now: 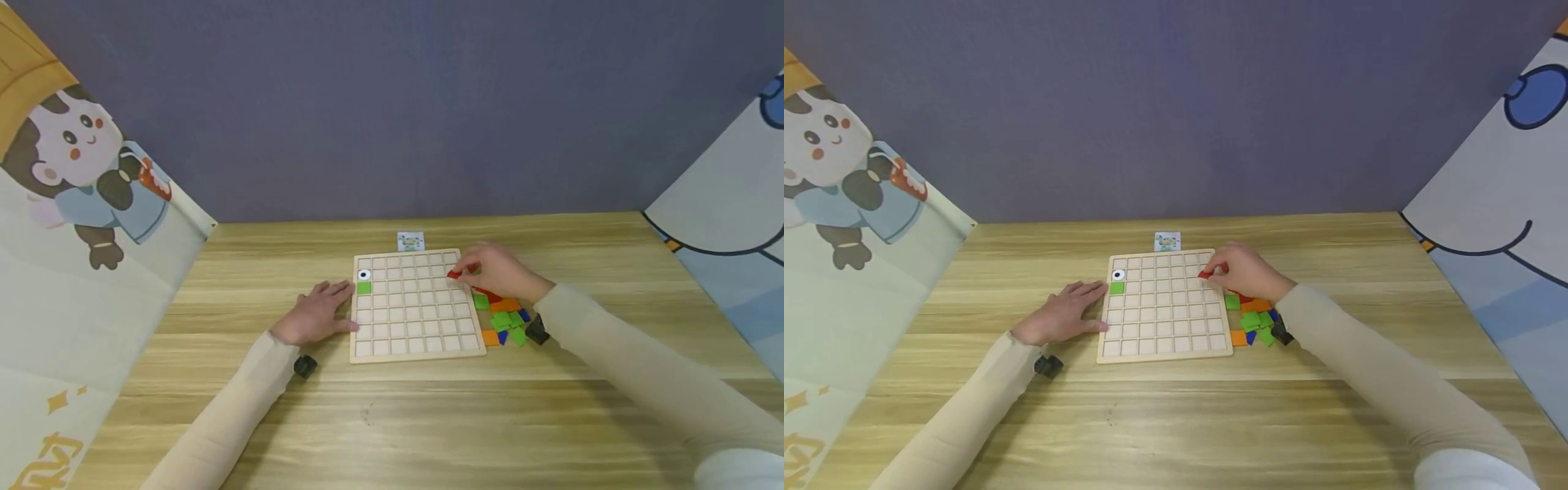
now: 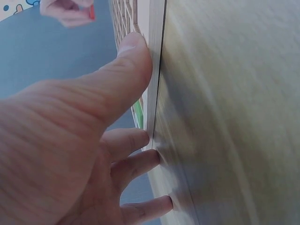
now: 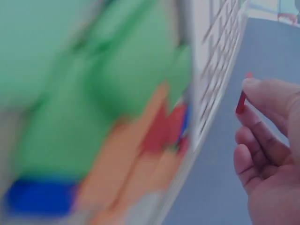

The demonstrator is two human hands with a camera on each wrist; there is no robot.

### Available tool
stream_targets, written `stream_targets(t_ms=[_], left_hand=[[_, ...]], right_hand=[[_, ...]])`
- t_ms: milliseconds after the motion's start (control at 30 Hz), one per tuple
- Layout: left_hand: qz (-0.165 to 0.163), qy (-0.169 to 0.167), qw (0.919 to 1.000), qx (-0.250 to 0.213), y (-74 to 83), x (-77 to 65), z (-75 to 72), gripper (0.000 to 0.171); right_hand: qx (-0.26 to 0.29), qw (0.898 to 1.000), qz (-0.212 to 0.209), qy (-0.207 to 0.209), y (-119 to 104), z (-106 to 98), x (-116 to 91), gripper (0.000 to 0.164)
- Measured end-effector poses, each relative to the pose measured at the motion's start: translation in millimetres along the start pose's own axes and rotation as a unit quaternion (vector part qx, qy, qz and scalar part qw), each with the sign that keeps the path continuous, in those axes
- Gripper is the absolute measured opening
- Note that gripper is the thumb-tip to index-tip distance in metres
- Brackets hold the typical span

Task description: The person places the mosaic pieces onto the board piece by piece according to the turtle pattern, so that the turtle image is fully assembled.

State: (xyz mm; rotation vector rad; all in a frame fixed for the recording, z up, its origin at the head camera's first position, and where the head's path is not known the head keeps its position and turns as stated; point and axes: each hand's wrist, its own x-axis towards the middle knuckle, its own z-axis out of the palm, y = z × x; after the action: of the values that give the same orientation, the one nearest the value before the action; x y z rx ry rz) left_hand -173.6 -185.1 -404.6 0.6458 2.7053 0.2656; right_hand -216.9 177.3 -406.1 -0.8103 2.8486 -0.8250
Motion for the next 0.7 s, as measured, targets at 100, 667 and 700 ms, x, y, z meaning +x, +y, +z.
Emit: stream_targets(t_ms=[100, 667, 700], left_hand=[[0.000, 0.000, 1.0000, 0.000, -0.7, 0.6, 0.1, 0.085], [-0.005, -0.003, 0.9999, 0.008, -3.7, -1.3, 2.1, 0.085], [-0.005, -0.003, 0.9999, 0.009, -3.7, -1.4, 2.2, 0.085]], right_hand=[[0.003, 1.000, -0.018, 0.001, -13, 7, 16, 0.016], [0.061, 0.998, -0.018, -0.027, -75, 65, 89, 0.011], [0.065, 0.997, -0.014, -0.028, -78, 67, 91, 0.011]])
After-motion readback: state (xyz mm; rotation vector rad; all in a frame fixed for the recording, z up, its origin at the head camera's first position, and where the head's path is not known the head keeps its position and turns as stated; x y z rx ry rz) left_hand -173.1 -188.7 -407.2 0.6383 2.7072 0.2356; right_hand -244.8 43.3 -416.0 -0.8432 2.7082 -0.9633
